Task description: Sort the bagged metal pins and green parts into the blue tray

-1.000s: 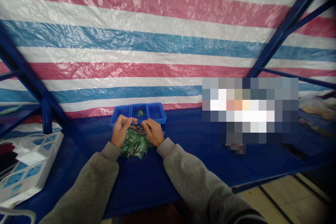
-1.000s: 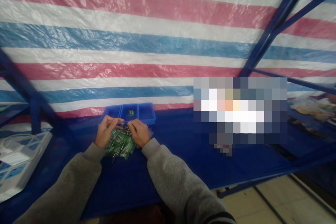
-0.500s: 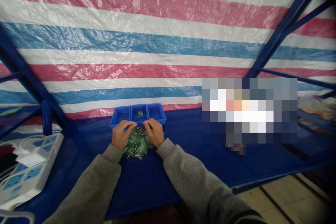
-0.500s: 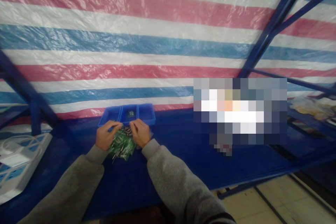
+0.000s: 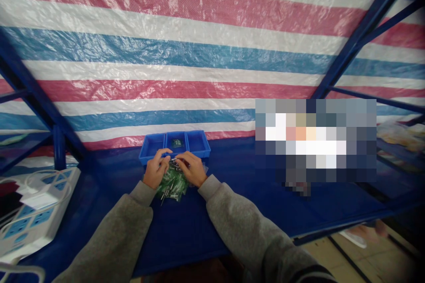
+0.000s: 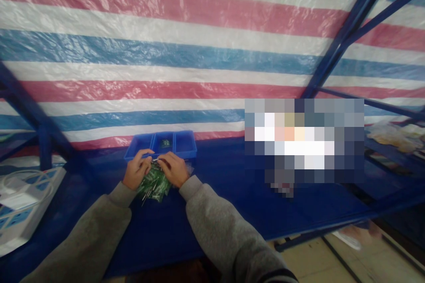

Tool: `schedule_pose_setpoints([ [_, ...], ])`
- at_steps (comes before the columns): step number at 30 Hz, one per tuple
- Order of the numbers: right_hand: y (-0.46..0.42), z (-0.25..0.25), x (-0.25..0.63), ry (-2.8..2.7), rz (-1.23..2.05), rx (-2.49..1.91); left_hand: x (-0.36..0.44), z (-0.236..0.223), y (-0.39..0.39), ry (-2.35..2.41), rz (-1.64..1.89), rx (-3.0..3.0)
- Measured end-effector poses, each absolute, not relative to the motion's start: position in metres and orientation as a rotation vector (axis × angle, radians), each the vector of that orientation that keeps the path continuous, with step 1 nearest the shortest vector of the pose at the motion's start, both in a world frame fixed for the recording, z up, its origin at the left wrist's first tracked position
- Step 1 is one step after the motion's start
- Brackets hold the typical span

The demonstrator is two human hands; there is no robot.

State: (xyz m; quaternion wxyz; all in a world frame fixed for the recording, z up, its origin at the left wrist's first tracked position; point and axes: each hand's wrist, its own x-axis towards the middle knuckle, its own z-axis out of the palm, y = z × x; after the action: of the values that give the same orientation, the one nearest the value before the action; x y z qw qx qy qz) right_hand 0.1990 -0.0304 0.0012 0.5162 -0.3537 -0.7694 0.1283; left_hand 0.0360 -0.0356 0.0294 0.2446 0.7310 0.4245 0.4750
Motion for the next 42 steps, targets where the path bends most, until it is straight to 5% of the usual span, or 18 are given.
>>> schedule_pose_setpoints([
  [24, -0.027, -0.002, 0.197, -1.910, 0.288, -0.948, 0.038, 0.020, -0.023, 0.945, 1.361, 1.526],
  [42, -0.029, 0.002, 0.200, -1.739, 0.246, -0.876, 0.032, 0.025, -0.025, 1.155, 1.427, 2.298],
])
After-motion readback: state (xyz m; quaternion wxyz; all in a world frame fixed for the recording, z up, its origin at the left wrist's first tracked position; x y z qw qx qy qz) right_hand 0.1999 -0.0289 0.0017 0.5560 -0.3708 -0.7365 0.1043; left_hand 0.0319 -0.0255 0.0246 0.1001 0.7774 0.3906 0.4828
